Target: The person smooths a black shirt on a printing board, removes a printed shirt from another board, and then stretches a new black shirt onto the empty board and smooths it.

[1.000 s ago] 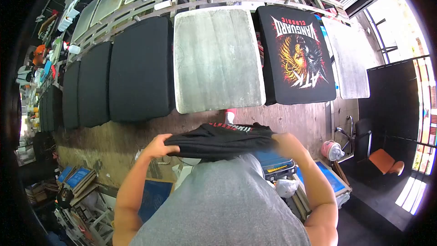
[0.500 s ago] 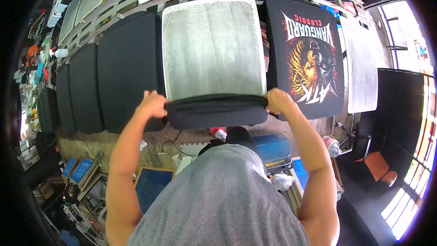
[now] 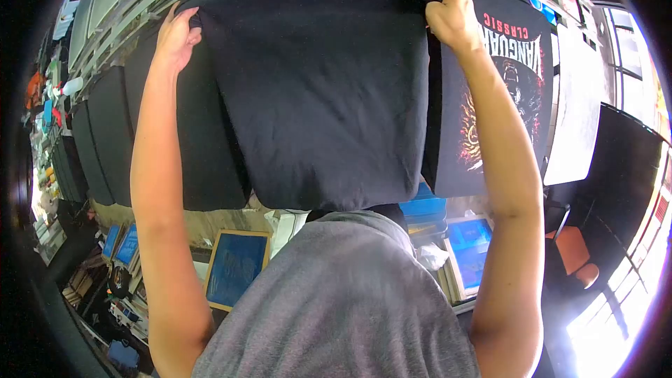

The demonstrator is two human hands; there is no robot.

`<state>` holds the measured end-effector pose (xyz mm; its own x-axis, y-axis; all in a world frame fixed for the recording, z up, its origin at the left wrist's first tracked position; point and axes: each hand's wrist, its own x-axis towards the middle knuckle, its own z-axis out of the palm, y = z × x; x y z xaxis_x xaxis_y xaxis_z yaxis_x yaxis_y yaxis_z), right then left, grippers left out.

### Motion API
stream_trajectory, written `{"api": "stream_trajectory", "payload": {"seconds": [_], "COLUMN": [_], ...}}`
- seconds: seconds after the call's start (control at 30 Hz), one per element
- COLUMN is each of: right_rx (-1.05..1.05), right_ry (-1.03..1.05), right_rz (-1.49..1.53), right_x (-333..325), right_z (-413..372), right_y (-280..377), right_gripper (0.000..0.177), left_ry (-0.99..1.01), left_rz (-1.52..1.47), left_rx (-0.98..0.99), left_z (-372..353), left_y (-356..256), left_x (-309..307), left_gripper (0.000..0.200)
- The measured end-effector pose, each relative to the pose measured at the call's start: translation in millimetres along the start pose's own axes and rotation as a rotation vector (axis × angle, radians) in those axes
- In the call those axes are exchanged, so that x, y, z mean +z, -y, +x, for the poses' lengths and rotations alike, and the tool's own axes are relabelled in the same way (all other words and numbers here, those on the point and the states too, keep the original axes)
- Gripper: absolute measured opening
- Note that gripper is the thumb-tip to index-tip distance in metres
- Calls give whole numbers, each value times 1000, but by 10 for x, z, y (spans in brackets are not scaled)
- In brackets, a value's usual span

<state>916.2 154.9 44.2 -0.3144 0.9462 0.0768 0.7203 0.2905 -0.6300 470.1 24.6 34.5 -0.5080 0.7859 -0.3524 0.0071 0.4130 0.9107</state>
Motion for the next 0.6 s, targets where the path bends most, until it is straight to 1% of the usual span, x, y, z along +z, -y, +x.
{"api": "stream_trajectory", "payload": {"seconds": [0.03,0.07,0.1,0.13,0.17,0.2,0.23,0.27,0.3,0.33,0.37,0.4,0.43,0.47,0.5,0.53,0.57,0.6], "right_rx": [270,313,317,405,490,457,458,320,177,-204,-203,-83,36,229,325,407,489,494], "right_ry": [239,331,334,498,661,776,784,946,1103,966,971,866,759,725,651,711,769,773], "right_rz": [249,465,465,324,179,-42,-43,-170,-297,-327,-328,-223,-118,110,294,352,408,408], "right_x": [-37,6,-22,-59,-68,-43,-35,-40,-32,217,212,178,143,142,131,82,29,9], "right_z": [2,31,44,69,94,107,90,50,24,11,42,93,133,178,155,123,99,70], "right_y": [78,-36,-81,-103,-110,-105,-74,-30,-15,-657,-582,-394,-279,-273,-254,-215,-178,-151], "right_gripper": [36,34,34,37,41,49,49,46,43,45,45,43,42,46,53,57,61,61], "left_ry": [93,93,184,273,285,488,695,853,858,786,713,637,619,411,202,259,261,339], "left_rz": [-70,-68,107,282,636,941,1241,1438,1434,1418,1402,1380,1297,1195,1080,890,892,727], "left_rx": [-90,-95,-208,-317,-186,-148,-106,-157,-164,-110,-57,-76,-109,112,323,-136,-141,-216], "left_z": [13,25,3,-126,-324,-368,-379,-374,-311,-216,-163,-162,-71,-27,-8,-57,-89,-134], "left_y": [31,64,83,-22,-61,-176,-260,-305,-216,-94,-14,-177,-294,-71,148,-7,39,87], "left_x": [-42,-69,-84,-31,55,91,120,198,162,102,73,103,71,-50,-155,-90,-117,-126], "left_gripper": [78,78,77,77,79,92,105,92,92,88,84,78,82,69,58,62,62,68]}}
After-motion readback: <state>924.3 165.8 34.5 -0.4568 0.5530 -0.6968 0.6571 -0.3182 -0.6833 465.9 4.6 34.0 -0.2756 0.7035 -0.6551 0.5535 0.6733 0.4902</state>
